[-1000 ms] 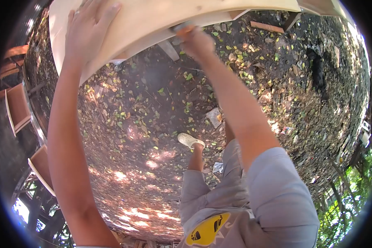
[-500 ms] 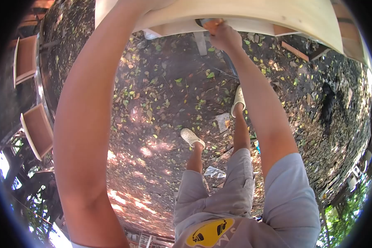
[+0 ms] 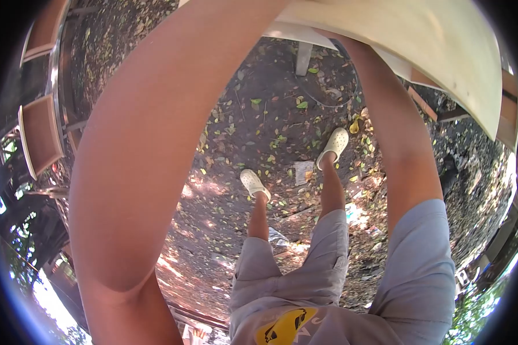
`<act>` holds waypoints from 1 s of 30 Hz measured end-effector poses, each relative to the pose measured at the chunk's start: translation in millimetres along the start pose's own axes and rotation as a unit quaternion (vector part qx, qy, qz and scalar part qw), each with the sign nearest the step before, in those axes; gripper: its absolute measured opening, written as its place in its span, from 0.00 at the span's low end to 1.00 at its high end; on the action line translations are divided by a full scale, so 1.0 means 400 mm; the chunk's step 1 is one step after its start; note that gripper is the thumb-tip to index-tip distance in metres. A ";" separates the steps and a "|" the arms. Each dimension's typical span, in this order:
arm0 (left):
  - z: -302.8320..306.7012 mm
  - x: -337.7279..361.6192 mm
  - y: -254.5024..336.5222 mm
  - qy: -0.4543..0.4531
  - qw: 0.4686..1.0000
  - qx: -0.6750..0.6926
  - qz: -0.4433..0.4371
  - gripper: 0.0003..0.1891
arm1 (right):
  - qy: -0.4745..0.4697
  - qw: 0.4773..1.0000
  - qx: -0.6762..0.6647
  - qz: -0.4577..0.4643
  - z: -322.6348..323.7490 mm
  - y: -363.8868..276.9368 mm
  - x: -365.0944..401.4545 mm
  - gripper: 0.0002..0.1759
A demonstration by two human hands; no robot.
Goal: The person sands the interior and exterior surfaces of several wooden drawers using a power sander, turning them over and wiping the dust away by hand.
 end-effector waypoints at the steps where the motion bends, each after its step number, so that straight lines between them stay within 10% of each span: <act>1: 0.002 0.001 -0.002 0.002 1.000 0.002 0.001 0.27 | -0.001 1.000 0.005 0.001 -0.003 0.010 0.005 0.26; 21: -0.002 -0.009 -0.015 -0.012 1.000 0.004 0.013 0.26 | -0.152 0.970 -0.001 0.192 -0.034 -0.106 0.186 0.34; 27: -0.003 -0.010 -0.010 -0.031 0.999 -0.007 0.023 0.25 | -0.125 0.988 -0.013 0.090 0.011 -0.063 0.211 0.34; 30: 0.001 -0.011 0.001 -0.043 0.998 -0.035 0.027 0.26 | -0.213 0.968 0.009 -0.131 -0.026 0.016 0.261 0.31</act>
Point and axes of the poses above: each hand's wrist, its own x-axis away from the middle knuckle, its own z-axis out of the back of the hand, y = z × x, the point moved 9 cm from there along -x, towards the middle knuckle, and after that the axes turned 12 degrees about -z, right-handed, at the moved point
